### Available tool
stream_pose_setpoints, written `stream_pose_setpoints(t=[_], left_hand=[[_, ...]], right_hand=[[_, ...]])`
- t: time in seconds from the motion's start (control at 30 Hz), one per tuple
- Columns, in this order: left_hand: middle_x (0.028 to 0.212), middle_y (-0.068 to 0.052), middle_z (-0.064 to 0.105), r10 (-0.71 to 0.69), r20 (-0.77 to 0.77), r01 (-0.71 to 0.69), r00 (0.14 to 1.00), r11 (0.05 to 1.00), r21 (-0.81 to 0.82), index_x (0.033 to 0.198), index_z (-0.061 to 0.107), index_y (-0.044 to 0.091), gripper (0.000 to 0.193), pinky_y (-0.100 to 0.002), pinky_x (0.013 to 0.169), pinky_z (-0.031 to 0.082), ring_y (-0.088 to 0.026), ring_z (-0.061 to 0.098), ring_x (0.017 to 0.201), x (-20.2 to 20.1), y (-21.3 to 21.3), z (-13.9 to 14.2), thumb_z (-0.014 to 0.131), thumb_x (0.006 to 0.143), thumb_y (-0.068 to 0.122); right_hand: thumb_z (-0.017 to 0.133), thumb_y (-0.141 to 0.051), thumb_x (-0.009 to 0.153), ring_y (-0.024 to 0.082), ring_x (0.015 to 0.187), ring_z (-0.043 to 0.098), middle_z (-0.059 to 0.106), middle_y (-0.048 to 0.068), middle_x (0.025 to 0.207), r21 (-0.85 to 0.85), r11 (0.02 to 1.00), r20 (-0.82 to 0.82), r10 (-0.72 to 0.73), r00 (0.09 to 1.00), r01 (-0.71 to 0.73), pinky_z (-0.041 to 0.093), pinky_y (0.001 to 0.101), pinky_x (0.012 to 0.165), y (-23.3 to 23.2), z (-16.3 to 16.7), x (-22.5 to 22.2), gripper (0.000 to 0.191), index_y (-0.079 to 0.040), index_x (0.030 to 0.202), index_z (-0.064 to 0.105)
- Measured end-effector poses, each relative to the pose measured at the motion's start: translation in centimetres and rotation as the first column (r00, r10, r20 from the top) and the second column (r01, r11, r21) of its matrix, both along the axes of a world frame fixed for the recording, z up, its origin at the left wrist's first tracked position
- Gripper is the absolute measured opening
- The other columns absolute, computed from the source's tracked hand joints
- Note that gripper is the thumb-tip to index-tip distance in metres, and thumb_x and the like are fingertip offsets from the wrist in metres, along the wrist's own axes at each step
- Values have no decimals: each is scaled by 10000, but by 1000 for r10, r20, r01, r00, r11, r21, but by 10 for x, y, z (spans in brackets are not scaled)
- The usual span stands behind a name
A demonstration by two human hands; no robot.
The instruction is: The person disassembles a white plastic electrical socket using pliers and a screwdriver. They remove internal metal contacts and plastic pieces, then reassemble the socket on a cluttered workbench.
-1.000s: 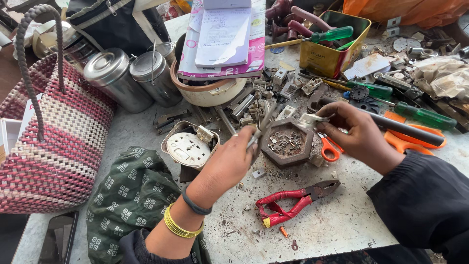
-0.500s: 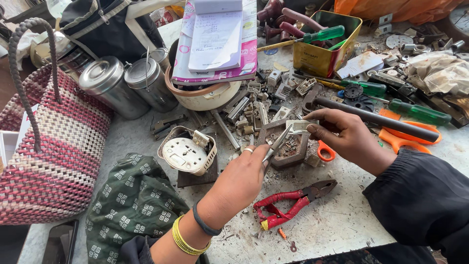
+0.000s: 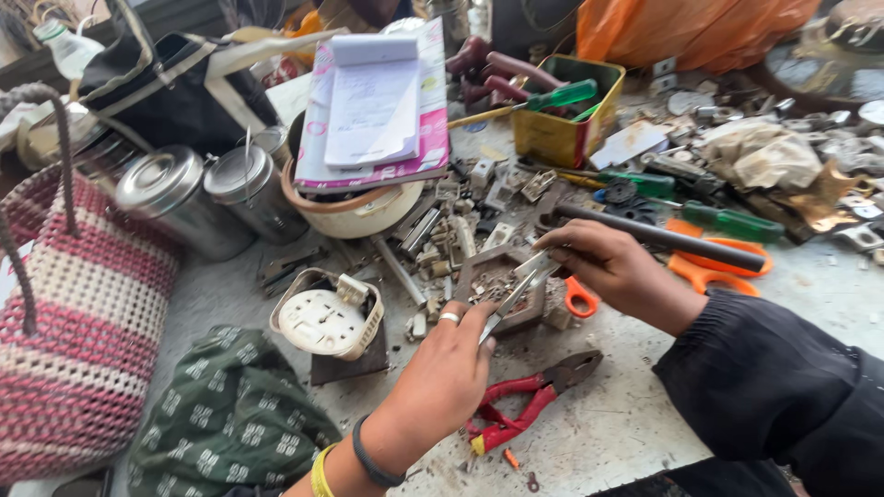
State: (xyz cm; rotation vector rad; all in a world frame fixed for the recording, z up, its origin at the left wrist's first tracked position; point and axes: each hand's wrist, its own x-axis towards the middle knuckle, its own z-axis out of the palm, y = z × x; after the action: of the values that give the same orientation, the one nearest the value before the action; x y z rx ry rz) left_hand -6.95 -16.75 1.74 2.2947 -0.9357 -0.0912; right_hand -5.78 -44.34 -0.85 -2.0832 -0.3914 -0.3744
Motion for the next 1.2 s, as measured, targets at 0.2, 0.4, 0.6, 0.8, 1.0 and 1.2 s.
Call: stream_pose_setpoints(t=[0.2,0.4,0.6,0.8,1.0,1.2], left_hand=[[1223,-240,543,2,-56,-1,998,1000,30,1377,471,55,414,-504,914,475,-460,585,1067,1,0,4,547,977,130],[1222,-229,545,10,-57,-6,998,997,79,1379,468,63,417,-497,947,467,-447,584,1098,2,0,3,553,980,149],[1236,-239,526,8,-35,-5,999,997,77,1394,449,63,428,-495,950,462,-442,579,1098,3,0,-9,548,984,138],[1213,-235,553,19,21,-20,1000,998,63,1373,488,34,435,-495,938,475,-442,590,1074,8,-1,-13,566,949,94],[1134,-180,636,103,-23,-100,994,989,107,1294,606,114,364,-494,792,528,-421,679,916,10,2,10,618,930,116],[1103,-192,691,76,167,-64,983,995,-75,1257,659,69,357,-481,744,542,-429,679,894,9,7,19,646,900,75]], right_hand=[[652,-98,970,172,905,669,678,64,990,-32,999,68,39,997,-37,546,310,795,-2,3,0,193,-68,1150,714],[637,-129,969,186,898,714,688,57,992,0,999,-77,-40,996,41,576,319,788,3,2,-3,212,-85,1168,695],[655,-100,940,239,986,705,687,95,1088,-134,987,184,-59,981,84,562,340,832,3,10,-10,259,-66,1194,691],[684,-106,913,255,947,712,710,95,1057,-189,975,195,-80,978,117,561,356,812,0,22,-15,272,-81,1182,716],[689,-112,925,234,900,720,710,89,1027,-167,980,171,-82,982,111,569,342,769,3,25,-21,247,-79,1169,710],[676,-104,932,209,852,704,686,90,964,-133,985,164,-87,983,109,560,334,753,2,25,-23,226,-67,1153,707]])
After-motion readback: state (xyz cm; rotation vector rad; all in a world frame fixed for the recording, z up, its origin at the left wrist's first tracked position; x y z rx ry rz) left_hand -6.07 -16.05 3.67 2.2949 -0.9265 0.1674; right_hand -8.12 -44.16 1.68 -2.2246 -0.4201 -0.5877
